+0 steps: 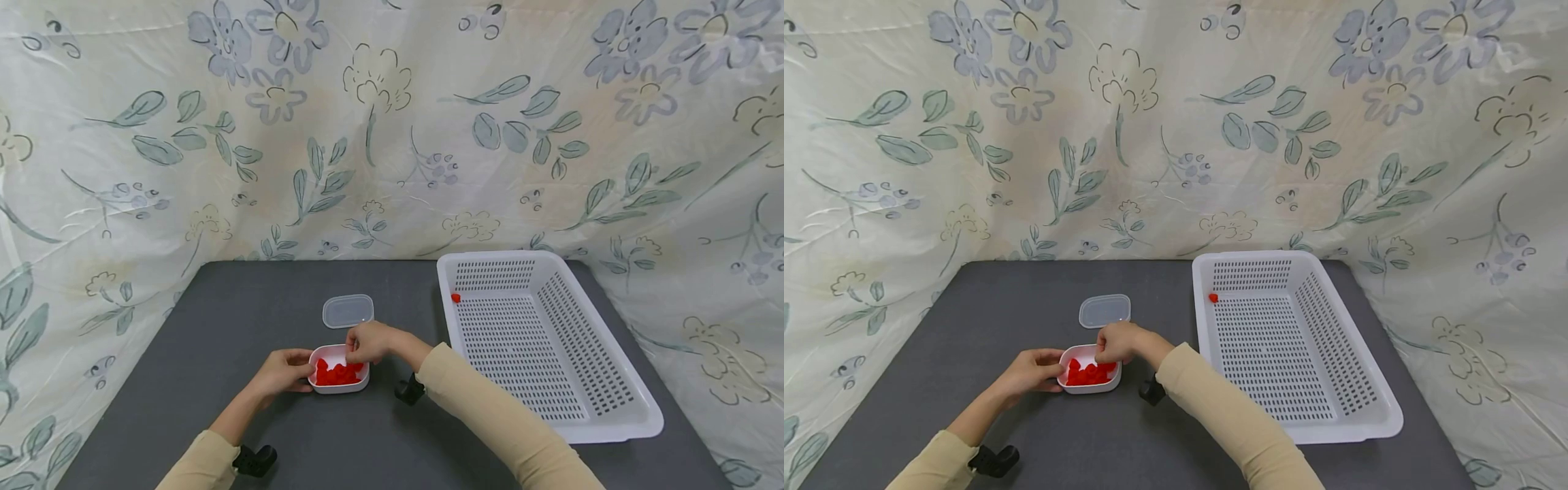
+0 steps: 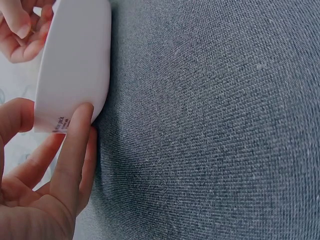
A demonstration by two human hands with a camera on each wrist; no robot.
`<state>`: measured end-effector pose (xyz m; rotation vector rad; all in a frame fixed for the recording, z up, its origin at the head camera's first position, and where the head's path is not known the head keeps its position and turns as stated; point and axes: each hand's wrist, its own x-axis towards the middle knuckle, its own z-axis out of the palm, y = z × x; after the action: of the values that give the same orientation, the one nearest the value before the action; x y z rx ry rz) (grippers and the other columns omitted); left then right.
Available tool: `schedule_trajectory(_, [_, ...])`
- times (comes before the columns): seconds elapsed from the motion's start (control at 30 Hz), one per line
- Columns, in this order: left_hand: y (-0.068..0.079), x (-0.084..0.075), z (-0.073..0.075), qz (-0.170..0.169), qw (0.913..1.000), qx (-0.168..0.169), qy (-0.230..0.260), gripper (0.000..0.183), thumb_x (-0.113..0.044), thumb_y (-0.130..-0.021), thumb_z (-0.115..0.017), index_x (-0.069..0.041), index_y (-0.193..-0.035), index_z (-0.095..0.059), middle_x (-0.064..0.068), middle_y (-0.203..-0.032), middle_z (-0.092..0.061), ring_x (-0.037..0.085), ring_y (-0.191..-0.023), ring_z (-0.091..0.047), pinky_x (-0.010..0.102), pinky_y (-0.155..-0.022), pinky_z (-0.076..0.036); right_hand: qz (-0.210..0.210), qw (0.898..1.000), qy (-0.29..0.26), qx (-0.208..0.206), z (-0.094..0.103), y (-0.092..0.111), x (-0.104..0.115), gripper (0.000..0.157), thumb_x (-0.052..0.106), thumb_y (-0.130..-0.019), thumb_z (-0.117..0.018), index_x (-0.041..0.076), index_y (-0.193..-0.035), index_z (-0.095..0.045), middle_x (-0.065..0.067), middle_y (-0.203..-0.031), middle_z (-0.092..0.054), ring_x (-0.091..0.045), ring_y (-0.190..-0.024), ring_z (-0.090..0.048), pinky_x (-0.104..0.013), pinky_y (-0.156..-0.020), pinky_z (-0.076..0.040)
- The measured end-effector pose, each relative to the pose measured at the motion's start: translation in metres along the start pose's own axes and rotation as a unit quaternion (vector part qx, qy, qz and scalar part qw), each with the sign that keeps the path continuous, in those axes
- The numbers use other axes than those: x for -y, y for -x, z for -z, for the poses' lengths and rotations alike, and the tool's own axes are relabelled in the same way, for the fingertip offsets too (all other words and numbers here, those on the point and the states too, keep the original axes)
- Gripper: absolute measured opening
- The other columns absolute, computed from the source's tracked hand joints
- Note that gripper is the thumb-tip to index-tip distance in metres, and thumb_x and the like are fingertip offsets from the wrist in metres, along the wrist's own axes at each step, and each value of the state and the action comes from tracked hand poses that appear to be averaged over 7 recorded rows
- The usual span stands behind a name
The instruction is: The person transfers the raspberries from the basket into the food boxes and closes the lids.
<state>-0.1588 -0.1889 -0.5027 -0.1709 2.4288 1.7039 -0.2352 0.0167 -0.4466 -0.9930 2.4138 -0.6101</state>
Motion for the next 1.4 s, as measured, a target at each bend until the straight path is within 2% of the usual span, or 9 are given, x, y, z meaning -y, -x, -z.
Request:
schedule_trajectory(0.17, [0.000,0.000,0.000,0.000,1.0000,-0.002,0.002,0.037,-0.007,-0.087,-0.060,0.007,-0.121,-0.053,0.021,-0.113,-0.060,0.020,-0.081,-0.064,0.036,-0.065,-0.057,-0.005,1.000,0.003,0.008,0.005,0.000,0.001,0.007,0.020,-0.087,-0.061,0.015,-0.083,-0.058,0.004,-0.066,-0.053,-0.010,-0.049,-0.047,-0.019,-0.046,-0.047])
schedule_trajectory(0.27, [0.000,0.000,0.001,0.001,1.0000,-0.002,0.001,0.038,-0.007,-0.087,-0.060,0.007,-0.122,-0.052,0.021,-0.112,-0.060,0.019,-0.080,-0.064,0.036,-0.065,-0.057,0.002,1.000,0.010,-0.003,0.012,0.000,0.002,0.007,0.022,-0.087,-0.060,0.016,-0.086,-0.059,0.004,-0.071,-0.057,-0.010,-0.051,-0.049,-0.019,-0.047,-0.046])
schedule_trajectory(0.53, [0.000,0.000,0.003,-0.004,0.9999,0.013,0.004,0.040,-0.008,-0.088,-0.060,0.009,-0.123,-0.051,0.022,-0.114,-0.059,0.019,-0.081,-0.064,0.036,-0.066,-0.057,0.053,0.994,0.028,-0.093,0.044,0.002,0.003,0.012,0.023,-0.089,-0.059,0.014,-0.097,-0.062,0.001,-0.086,-0.061,-0.010,-0.070,-0.053,-0.019,-0.059,-0.045])
schedule_trajectory(0.73, [0.000,0.000,0.004,-0.005,0.9999,0.014,0.005,0.041,-0.008,-0.088,-0.060,0.009,-0.123,-0.050,0.022,-0.114,-0.059,0.019,-0.081,-0.063,0.036,-0.067,-0.057,0.053,0.987,0.023,-0.151,0.071,0.009,-0.003,0.016,0.021,-0.089,-0.058,0.012,-0.102,-0.061,-0.002,-0.091,-0.062,-0.012,-0.073,-0.055,-0.022,-0.061,-0.046])
schedule_trajectory(1.07, [0.000,-0.001,0.003,-0.005,0.9998,0.018,0.007,0.040,-0.008,-0.087,-0.060,0.009,-0.123,-0.051,0.023,-0.113,-0.059,0.020,-0.081,-0.063,0.037,-0.067,-0.057,0.024,0.965,0.024,-0.259,0.106,0.020,-0.035,0.018,0.023,-0.089,-0.058,0.010,-0.101,-0.063,-0.006,-0.096,-0.064,-0.019,-0.085,-0.059,-0.034,-0.074,-0.049])
schedule_trajectory(1.4, [0.001,-0.002,0.003,0.001,0.9999,0.013,0.008,0.040,-0.008,-0.087,-0.060,0.009,-0.122,-0.051,0.022,-0.112,-0.060,0.020,-0.078,-0.063,0.037,-0.066,-0.057,-0.029,0.940,-0.006,-0.340,0.125,0.038,-0.076,0.022,0.023,-0.090,-0.054,0.008,-0.105,-0.061,-0.010,-0.101,-0.063,-0.025,-0.091,-0.061,-0.038,-0.076,-0.052])
